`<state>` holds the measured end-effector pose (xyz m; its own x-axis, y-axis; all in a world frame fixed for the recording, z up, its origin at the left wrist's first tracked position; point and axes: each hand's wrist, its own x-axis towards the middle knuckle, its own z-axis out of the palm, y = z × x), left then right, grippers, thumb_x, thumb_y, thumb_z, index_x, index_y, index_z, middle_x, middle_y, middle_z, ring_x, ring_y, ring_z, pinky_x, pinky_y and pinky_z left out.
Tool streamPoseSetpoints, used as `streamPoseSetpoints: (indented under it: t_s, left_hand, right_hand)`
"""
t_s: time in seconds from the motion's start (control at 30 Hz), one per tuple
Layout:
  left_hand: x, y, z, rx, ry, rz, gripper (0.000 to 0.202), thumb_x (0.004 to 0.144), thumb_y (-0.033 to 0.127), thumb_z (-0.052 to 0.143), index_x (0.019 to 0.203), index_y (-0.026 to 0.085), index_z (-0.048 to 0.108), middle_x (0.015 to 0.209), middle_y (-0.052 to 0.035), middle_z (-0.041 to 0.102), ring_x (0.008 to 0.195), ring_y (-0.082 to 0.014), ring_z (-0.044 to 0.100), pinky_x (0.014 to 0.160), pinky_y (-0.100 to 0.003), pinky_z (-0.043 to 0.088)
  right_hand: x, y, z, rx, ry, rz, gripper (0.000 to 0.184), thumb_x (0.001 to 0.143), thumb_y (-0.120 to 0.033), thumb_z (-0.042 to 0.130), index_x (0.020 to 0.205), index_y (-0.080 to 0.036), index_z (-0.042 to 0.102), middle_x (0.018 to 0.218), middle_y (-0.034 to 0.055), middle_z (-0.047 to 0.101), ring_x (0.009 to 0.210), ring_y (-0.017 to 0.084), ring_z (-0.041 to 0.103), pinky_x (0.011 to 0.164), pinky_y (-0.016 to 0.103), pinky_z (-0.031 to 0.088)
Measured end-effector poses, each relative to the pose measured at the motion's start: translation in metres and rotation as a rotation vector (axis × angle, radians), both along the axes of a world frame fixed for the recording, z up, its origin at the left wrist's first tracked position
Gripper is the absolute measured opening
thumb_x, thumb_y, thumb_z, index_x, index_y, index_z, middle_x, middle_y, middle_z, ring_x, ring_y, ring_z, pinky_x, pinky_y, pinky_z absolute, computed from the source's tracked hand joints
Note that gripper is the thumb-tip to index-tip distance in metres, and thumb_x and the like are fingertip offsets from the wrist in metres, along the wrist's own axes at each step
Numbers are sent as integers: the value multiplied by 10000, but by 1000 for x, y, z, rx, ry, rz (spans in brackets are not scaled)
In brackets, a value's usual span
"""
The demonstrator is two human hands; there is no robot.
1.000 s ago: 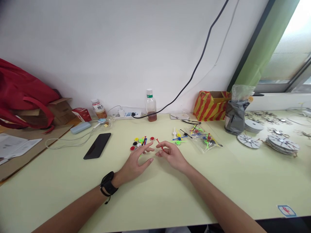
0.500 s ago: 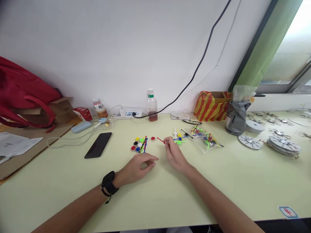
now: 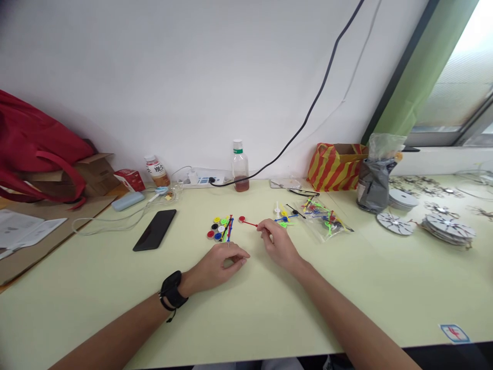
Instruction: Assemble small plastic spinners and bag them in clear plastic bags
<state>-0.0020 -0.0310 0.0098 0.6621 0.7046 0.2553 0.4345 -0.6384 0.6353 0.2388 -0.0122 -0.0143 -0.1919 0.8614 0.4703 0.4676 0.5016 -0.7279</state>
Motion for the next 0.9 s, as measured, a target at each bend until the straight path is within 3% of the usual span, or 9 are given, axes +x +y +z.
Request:
streamPoseSetpoints:
  t_s: [0.27, 0.43, 0.67, 0.9]
  left_hand:
    - [1, 0, 1, -10, -19, -17, 165, 990, 228, 581, 1006, 226, 745, 937, -31, 745, 829, -166, 677, 823, -296, 545]
    - [1, 0, 2, -14, -21, -19, 170, 993, 225, 578, 1006, 230, 747, 943, -31, 745, 860, -172, 675, 828, -297, 546]
    - [1, 1, 1, -20, -18, -28, 165, 994, 218, 578, 996, 227, 743, 947, -30, 747, 844, -168, 668, 823, -295, 541]
    - [2, 1, 2, -28, -29, -29, 169, 995, 228, 576, 993, 222, 745, 943, -36, 745, 834, -168, 666, 818, -298, 545]
  right_hand:
    - [0, 1, -4, 55, -108, -20, 226, 972, -185, 509, 1128, -248, 660, 1099, 64, 757, 939, 225, 722, 877, 381, 554]
    - [0, 0, 0, 62, -138, -52, 242, 1029, -238, 446, 1146, -258, 657, 1128, 64, 765, 1015, 238, 732, 884, 381, 557]
    - [1, -1, 4, -37, -52, -91, 143, 1026, -298, 489, 1097, -255, 604, 990, 45, 763, 904, 222, 757, 784, 347, 571]
    - [0, 0, 6, -29, 137, -147, 165, 961, -342, 604, 950, -223, 718, 917, 61, 782, 744, 217, 767, 711, 340, 597]
